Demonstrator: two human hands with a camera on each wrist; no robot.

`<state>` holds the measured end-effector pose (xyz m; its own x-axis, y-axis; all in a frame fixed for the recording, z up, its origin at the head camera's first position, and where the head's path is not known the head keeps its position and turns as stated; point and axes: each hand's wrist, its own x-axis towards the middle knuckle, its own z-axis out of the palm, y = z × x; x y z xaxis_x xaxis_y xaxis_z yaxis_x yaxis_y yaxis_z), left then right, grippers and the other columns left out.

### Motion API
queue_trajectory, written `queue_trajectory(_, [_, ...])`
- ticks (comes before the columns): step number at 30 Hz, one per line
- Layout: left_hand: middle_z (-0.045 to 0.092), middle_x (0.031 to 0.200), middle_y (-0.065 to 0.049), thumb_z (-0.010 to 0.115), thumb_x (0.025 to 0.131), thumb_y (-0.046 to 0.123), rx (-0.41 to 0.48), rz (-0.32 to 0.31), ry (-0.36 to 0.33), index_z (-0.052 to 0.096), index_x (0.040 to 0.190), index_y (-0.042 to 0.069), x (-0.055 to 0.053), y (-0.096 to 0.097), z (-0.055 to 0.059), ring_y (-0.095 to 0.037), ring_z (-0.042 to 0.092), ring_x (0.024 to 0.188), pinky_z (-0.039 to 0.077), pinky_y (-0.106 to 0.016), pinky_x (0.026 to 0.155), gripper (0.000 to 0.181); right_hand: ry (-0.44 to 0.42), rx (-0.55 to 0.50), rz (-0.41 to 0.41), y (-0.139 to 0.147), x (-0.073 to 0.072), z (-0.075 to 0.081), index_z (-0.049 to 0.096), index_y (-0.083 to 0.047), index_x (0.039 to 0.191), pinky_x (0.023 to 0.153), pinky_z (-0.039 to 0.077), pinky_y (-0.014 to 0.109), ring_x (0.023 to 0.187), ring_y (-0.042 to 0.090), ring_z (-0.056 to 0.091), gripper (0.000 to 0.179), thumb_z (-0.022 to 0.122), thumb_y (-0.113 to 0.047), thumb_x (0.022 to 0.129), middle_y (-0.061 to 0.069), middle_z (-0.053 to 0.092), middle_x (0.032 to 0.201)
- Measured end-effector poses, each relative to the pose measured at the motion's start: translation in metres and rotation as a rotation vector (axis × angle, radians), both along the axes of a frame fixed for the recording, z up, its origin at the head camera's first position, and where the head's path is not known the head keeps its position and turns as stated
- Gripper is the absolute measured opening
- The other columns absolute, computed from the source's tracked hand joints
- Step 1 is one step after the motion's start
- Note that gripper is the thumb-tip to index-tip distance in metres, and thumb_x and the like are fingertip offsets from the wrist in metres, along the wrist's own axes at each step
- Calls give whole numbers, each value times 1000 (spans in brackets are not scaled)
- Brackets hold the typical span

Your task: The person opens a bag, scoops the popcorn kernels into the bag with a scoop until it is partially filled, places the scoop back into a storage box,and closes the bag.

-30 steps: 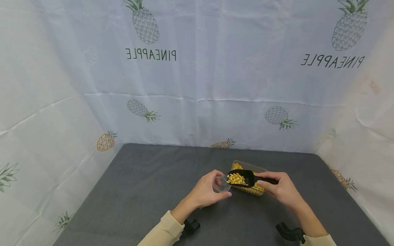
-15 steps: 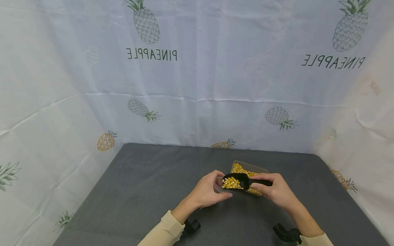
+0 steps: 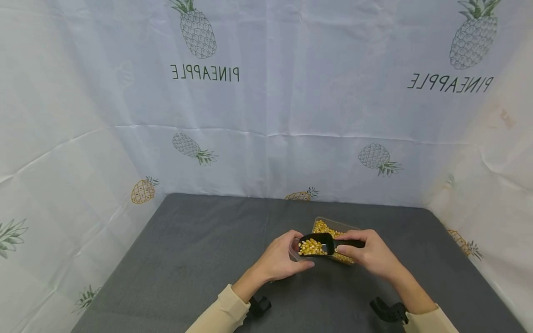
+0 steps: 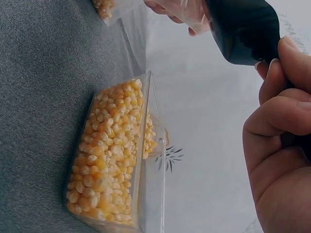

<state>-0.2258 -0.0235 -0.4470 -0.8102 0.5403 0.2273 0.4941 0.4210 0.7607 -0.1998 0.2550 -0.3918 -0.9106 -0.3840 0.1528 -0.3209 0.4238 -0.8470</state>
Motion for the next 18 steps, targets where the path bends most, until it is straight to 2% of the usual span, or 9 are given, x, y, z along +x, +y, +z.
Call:
queue_trajectory(3, [57,101,6,78,88,44,-6,1,5,54,137,9,0,0,0,-1,59,82,54,-24,75,66,17,30,10,-2,-1,3,72,2,121,49,49,32,49,10,48,30,72,-14,96,21,68,111])
queue_trajectory(8, [61,104,5,79,87,43,19,-9,27,57,131,11,0,0,-2,-1,58,82,53,-22,73,58,43,69,33,-4,-5,5,73,0,120,49,46,30,48,8,43,28,71,-16,97,19,69,107])
queue_trajectory(13, [61,107,6,78,87,45,24,-20,38,58,129,13,0,0,-2,0,56,82,52,-20,72,57,66,109,45,-7,-8,7,74,-1,118,54,47,29,57,9,50,26,71,-17,97,17,70,108])
queue_trajectory(15, [61,108,7,78,87,46,18,-22,38,58,131,14,0,0,-1,0,56,81,51,-20,72,58,78,133,40,-8,-9,8,74,-2,118,59,50,29,69,11,58,26,71,-18,97,16,71,111])
queue_trajectory(18, [61,110,7,77,87,48,12,-22,31,57,132,14,0,-1,0,0,56,80,51,-20,71,59,88,167,26,-10,-10,10,74,-4,118,67,53,32,86,21,66,27,72,-20,97,14,71,114])
